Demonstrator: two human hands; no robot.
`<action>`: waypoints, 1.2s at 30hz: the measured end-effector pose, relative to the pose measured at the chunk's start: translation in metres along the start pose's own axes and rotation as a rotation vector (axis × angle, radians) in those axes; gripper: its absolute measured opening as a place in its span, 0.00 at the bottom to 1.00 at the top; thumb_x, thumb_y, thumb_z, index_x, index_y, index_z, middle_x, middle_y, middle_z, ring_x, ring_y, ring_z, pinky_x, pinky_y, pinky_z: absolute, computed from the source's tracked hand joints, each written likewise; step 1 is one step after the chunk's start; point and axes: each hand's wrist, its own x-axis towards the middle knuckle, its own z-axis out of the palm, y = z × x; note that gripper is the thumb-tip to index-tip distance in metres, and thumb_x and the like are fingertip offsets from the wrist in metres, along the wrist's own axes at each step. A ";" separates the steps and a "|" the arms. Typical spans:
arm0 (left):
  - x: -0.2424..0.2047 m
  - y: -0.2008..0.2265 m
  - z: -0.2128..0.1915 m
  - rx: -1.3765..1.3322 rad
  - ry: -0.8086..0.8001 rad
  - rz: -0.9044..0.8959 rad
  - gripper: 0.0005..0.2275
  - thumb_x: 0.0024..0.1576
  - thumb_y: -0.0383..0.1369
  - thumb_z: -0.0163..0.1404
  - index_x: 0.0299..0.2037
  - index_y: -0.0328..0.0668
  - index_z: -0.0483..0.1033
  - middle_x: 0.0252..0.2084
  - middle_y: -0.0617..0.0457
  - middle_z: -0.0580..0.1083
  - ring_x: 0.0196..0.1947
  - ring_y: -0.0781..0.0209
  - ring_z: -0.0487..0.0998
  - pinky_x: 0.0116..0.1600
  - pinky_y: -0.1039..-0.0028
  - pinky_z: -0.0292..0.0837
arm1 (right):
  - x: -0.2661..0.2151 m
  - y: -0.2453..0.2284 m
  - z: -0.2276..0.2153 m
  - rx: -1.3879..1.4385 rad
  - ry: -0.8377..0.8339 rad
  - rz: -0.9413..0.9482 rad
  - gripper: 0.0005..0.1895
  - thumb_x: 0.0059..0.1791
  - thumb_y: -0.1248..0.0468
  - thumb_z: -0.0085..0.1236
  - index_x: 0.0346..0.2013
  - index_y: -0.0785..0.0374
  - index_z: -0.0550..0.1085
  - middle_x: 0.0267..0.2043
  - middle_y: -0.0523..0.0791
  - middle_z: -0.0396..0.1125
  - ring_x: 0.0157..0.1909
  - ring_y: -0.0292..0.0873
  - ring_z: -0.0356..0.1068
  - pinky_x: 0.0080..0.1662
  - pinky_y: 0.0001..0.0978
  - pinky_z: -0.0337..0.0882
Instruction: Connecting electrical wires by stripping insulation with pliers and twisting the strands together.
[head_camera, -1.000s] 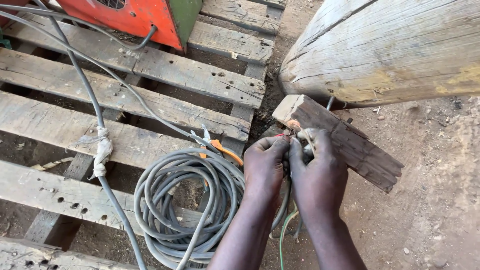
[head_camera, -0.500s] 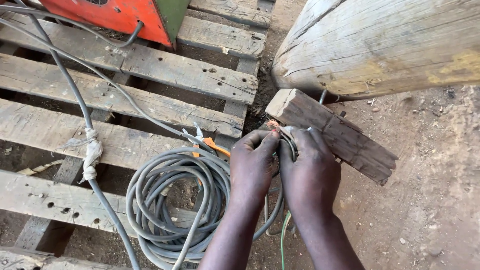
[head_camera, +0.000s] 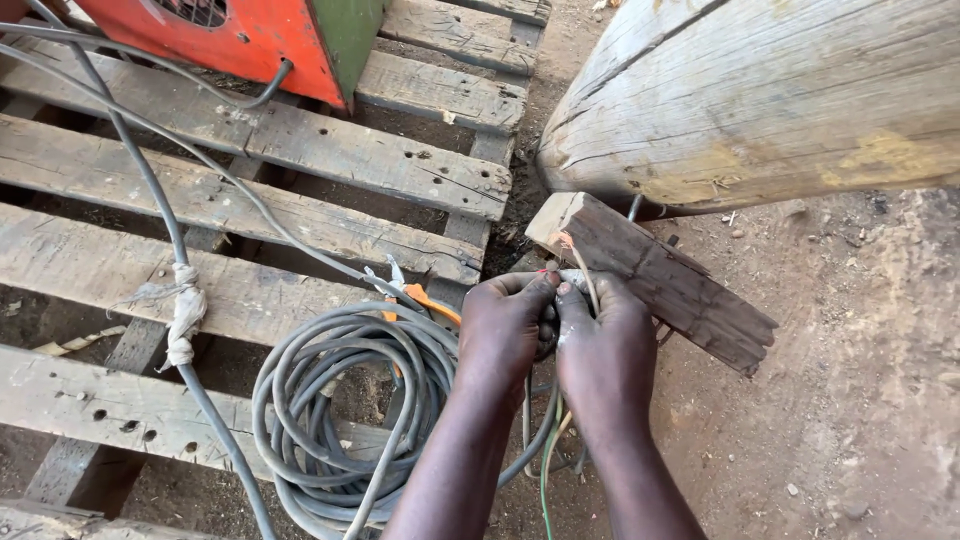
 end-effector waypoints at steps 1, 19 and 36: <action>-0.002 0.001 0.002 -0.012 0.000 -0.022 0.11 0.58 0.28 0.56 0.43 0.20 0.79 0.17 0.50 0.67 0.13 0.69 0.69 0.16 0.84 0.62 | -0.003 0.001 -0.002 0.103 -0.042 0.079 0.09 0.52 0.61 0.54 0.36 0.57 0.82 0.26 0.46 0.74 0.35 0.46 0.74 0.41 0.41 0.72; -0.036 0.007 0.020 1.062 0.267 0.551 0.05 0.60 0.37 0.50 0.41 0.49 0.70 0.39 0.49 0.77 0.36 0.40 0.77 0.36 0.49 0.66 | -0.050 0.167 -0.036 0.802 0.161 0.052 0.21 0.60 0.53 0.43 0.42 0.70 0.73 0.20 0.48 0.62 0.20 0.39 0.59 0.25 0.29 0.59; -0.080 0.013 0.028 0.475 -0.635 0.375 0.08 0.61 0.34 0.53 0.30 0.46 0.74 0.27 0.57 0.70 0.21 0.70 0.70 0.27 0.76 0.67 | -0.054 0.124 -0.045 0.684 -0.090 -0.056 0.27 0.50 0.55 0.53 0.63 0.62 0.70 0.26 0.43 0.62 0.24 0.36 0.61 0.27 0.29 0.66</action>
